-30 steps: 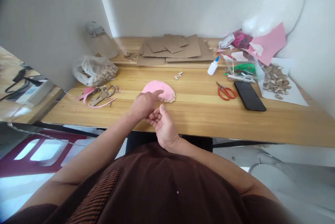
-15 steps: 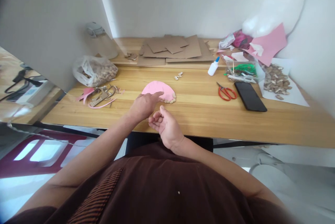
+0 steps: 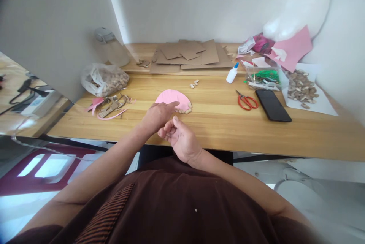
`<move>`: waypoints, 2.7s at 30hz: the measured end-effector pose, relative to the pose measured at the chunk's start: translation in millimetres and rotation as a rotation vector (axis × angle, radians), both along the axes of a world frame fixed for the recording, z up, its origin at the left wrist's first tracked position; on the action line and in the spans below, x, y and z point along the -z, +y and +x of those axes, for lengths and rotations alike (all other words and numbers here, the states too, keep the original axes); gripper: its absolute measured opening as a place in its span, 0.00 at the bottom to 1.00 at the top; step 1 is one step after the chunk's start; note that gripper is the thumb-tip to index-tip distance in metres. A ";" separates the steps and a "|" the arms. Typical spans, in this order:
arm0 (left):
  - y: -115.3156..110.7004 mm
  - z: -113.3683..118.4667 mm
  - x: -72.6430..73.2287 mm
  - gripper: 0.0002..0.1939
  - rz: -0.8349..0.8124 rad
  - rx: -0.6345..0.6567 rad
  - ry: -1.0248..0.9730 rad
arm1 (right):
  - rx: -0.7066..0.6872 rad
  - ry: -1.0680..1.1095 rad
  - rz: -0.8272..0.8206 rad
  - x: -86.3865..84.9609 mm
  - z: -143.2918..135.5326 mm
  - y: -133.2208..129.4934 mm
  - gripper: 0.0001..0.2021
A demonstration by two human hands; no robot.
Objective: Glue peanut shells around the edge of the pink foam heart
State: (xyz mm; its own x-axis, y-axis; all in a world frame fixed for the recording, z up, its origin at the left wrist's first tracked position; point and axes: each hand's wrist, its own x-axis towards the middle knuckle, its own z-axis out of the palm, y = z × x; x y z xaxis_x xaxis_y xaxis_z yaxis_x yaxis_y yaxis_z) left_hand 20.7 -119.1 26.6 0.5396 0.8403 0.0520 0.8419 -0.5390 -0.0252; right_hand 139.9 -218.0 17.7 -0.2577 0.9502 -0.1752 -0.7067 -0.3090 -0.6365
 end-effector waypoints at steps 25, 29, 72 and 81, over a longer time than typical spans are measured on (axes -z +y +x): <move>-4.5 -2.2 -5.1 0.29 -0.013 0.094 0.046 | -0.116 -0.072 0.083 -0.5 7.0 11.9 0.21; -6.6 -0.2 -7.3 0.30 -0.009 0.086 0.049 | -0.036 0.019 -0.030 -2.0 12.2 16.1 0.21; 15.1 -13.0 26.2 0.23 -0.057 0.199 -0.335 | 0.315 -0.737 0.291 14.3 79.4 23.5 0.20; 14.3 -14.6 25.9 0.23 -0.061 0.208 -0.359 | 0.305 -0.800 0.337 22.1 84.8 25.8 0.19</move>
State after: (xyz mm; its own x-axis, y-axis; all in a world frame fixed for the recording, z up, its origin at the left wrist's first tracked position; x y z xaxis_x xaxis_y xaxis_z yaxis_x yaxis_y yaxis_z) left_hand 6.1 -104.8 0.7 0.6544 0.7229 0.2216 0.6646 -0.6897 0.2873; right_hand 224.6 -192.3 -4.4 0.0914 0.9903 0.1049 -0.0374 0.1086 -0.9934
